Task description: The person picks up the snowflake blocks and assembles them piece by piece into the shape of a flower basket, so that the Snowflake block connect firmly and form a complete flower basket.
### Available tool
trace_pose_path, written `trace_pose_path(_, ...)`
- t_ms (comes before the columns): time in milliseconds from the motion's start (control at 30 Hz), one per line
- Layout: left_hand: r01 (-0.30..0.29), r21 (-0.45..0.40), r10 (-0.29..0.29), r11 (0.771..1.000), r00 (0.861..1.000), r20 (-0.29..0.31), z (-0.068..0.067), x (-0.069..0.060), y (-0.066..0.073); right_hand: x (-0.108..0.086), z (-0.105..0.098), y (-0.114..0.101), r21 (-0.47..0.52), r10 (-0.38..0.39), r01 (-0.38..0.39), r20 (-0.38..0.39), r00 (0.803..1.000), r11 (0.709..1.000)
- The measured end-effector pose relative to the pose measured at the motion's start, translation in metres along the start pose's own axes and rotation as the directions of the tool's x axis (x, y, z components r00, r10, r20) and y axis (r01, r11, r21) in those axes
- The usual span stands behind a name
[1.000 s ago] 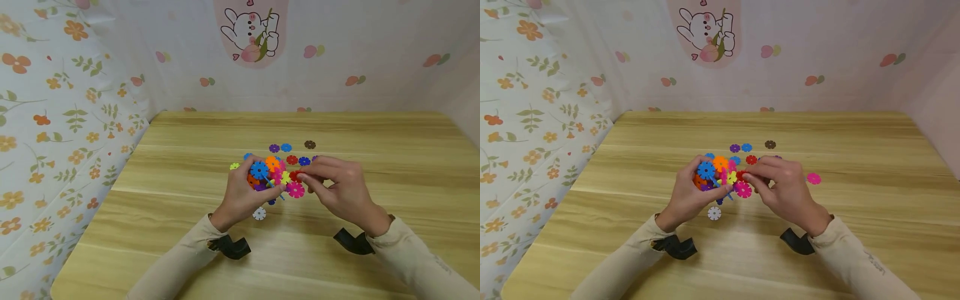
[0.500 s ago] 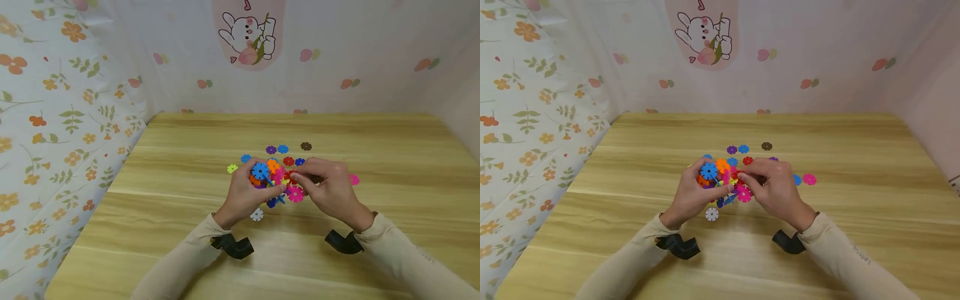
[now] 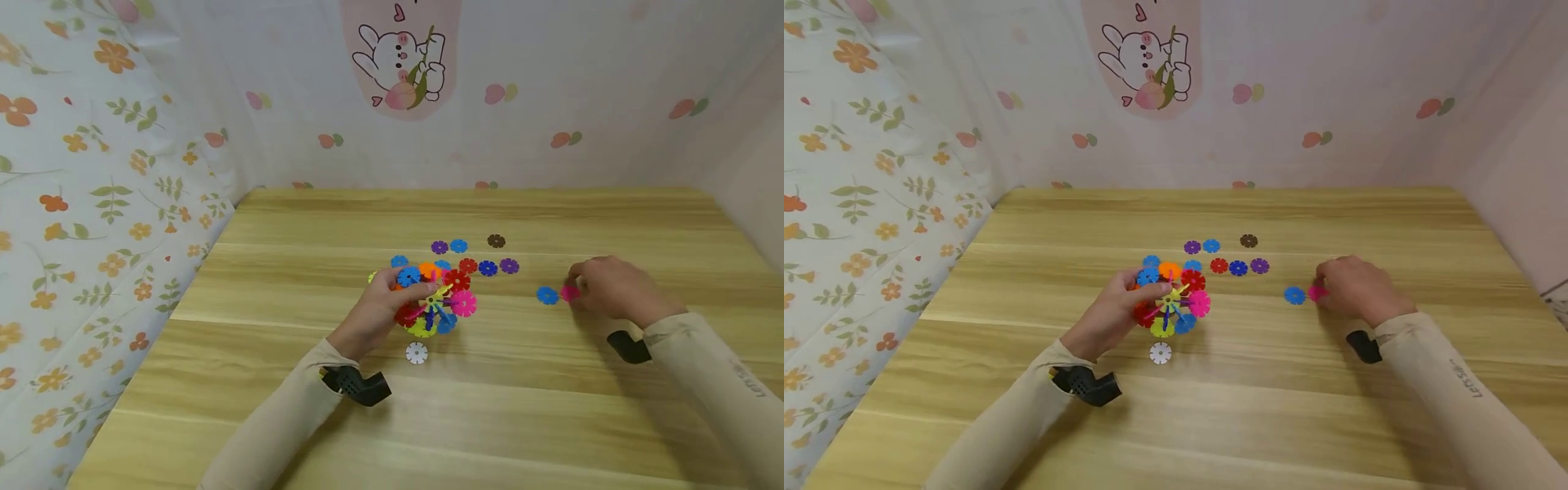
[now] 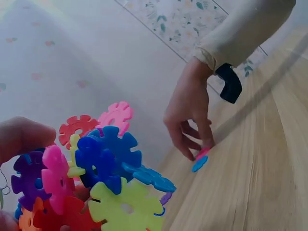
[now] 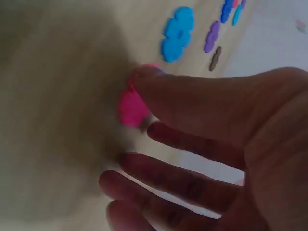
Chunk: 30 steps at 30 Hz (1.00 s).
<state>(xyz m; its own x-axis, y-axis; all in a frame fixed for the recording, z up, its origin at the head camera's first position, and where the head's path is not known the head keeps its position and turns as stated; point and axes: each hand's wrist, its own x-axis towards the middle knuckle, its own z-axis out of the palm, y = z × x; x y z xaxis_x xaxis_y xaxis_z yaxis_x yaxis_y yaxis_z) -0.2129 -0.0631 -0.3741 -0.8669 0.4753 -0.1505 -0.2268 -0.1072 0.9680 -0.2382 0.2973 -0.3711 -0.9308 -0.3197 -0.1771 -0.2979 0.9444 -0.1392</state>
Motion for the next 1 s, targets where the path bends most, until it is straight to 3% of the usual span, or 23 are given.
trace_pose_path(233,0.006,0.064,-0.006,0.998,1.0,0.003,0.003,-0.002,-0.001,0.006,0.014,0.007,0.044,-0.073,0.077,-0.099,0.992,0.996)
trace_pose_path(467,0.005,0.169,0.0,0.986,0.999,-0.033,0.01,-0.005,0.002,0.012,0.014,0.019,0.155,-0.092,0.096,-0.029,0.995,0.983)
trace_pose_path(600,-0.049,0.266,0.067,0.963,0.996,-0.06,0.016,-0.007,0.002,0.006,0.013,0.02,0.292,-0.097,0.087,0.021,0.995,0.952)
trace_pose_path(700,-0.141,0.396,0.179,0.908,0.982,-0.059,0.022,-0.01,0.001,-0.005,0.006,0.006,0.41,-0.088,0.098,-0.043,0.995,0.907)
trace_pose_path(800,-0.244,0.504,0.303,0.828,0.952,-0.037,0.028,-0.012,0.0,-0.02,-0.009,-0.029,0.505,-0.09,0.176,-0.19,0.978,0.845)
trace_pose_path(900,-0.332,0.562,0.402,0.757,0.916,0.0,0.032,-0.013,0.0,-0.03,-0.024,-0.073,0.526,-0.129,0.313,-0.357,0.925,0.791)
trace_pose_path(1000,-0.402,0.578,0.468,0.71,0.883,0.04,0.033,-0.014,0.001,-0.035,-0.032,-0.105,0.469,-0.218,0.467,-0.49,0.844,0.75)
